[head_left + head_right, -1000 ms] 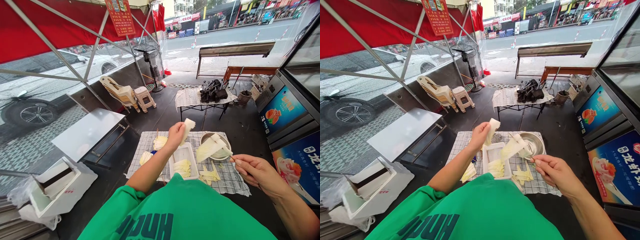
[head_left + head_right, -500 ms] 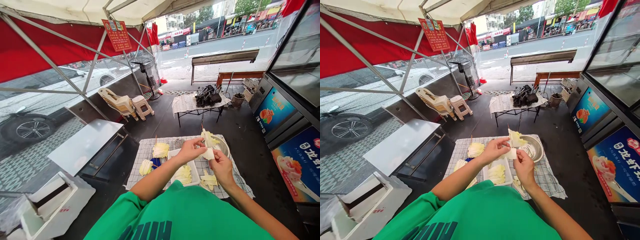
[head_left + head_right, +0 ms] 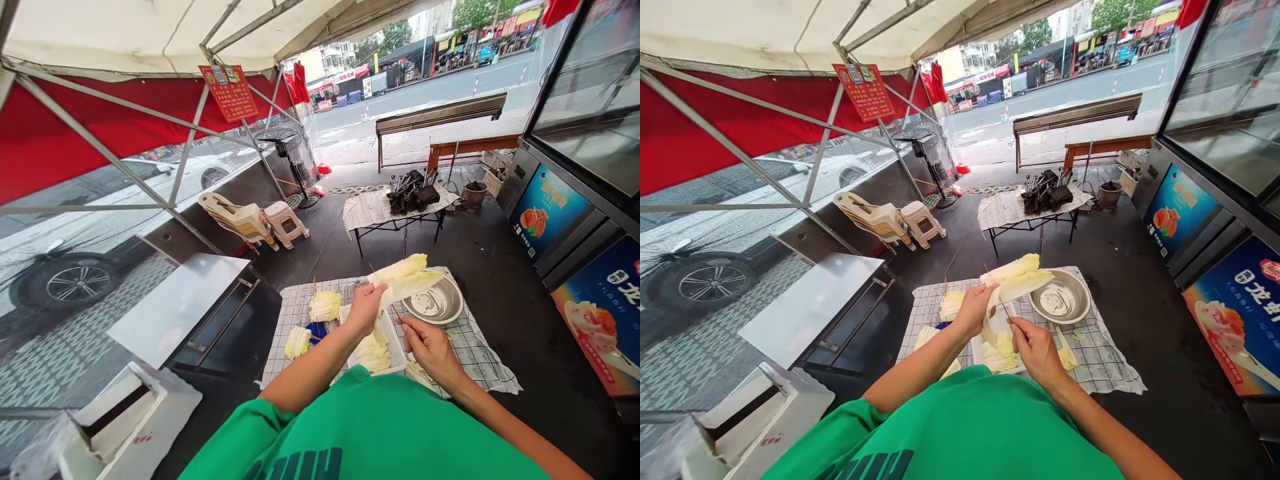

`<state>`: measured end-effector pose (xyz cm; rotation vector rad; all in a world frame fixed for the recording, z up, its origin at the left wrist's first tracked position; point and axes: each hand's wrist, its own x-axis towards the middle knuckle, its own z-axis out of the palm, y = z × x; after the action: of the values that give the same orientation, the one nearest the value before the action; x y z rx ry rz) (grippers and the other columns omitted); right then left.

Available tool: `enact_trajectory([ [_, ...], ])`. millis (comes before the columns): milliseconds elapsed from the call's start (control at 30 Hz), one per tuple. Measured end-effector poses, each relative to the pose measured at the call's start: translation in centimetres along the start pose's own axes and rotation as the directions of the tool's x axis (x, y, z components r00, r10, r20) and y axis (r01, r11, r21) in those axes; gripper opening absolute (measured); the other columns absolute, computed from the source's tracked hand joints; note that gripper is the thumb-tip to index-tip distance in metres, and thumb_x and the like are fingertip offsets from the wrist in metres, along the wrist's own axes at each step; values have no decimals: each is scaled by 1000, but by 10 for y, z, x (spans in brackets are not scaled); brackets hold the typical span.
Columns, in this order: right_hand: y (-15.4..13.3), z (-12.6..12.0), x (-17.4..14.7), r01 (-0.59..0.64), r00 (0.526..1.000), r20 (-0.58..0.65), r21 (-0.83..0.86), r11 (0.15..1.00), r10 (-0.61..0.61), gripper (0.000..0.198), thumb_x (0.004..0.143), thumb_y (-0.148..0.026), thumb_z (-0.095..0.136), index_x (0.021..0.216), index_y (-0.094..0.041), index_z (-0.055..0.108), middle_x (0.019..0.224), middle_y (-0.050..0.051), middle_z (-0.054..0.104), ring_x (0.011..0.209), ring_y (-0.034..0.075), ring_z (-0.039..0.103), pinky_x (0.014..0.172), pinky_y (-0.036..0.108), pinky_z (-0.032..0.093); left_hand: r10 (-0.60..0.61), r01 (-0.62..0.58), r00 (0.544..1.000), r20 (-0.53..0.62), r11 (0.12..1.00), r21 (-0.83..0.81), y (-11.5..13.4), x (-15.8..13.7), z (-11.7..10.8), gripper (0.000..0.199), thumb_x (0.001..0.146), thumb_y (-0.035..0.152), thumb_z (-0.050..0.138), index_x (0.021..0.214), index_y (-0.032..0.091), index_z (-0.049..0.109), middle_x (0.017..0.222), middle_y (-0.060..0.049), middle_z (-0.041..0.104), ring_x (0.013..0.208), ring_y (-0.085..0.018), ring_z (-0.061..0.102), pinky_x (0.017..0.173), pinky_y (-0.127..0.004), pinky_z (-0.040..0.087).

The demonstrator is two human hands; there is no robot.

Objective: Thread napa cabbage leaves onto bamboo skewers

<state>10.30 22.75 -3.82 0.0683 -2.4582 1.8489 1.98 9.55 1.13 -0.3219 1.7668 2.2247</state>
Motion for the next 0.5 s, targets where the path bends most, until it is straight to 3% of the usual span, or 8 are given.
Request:
enact_trajectory([
  [267, -6, 2, -14, 20, 996, -86, -47, 999, -24, 42, 90, -45, 46, 95, -14, 74, 63, 7, 67, 53, 19, 58, 50, 29, 45, -32, 34, 998, 49, 999, -32, -6, -13, 4, 31, 71, 41, 78, 77, 11, 72, 52, 2, 56, 42, -6, 38, 44, -20, 31],
  [433, -7, -3, -6, 26, 983, -176, -128, 991, -49, 41, 90, -46, 48, 96, -15, 74, 70, 9, 72, 57, 20, 63, 51, 28, 48, -161, 163, 982, 100, 987, -10, -4, -19, 9, 41, 73, 52, 76, 76, 11, 70, 63, -3, 64, 40, -5, 37, 41, -21, 24],
  [500, -6, -3, -4, 50, 980, -180, -169, 984, -80, 40, 89, -46, 48, 94, -16, 74, 71, 8, 73, 57, 20, 64, 53, 28, 49, -164, 163, 983, 84, 986, 21, -5, -19, 11, 47, 78, 57, 69, 71, 11, 69, 62, -3, 62, 42, -6, 38, 42, -22, 25],
])
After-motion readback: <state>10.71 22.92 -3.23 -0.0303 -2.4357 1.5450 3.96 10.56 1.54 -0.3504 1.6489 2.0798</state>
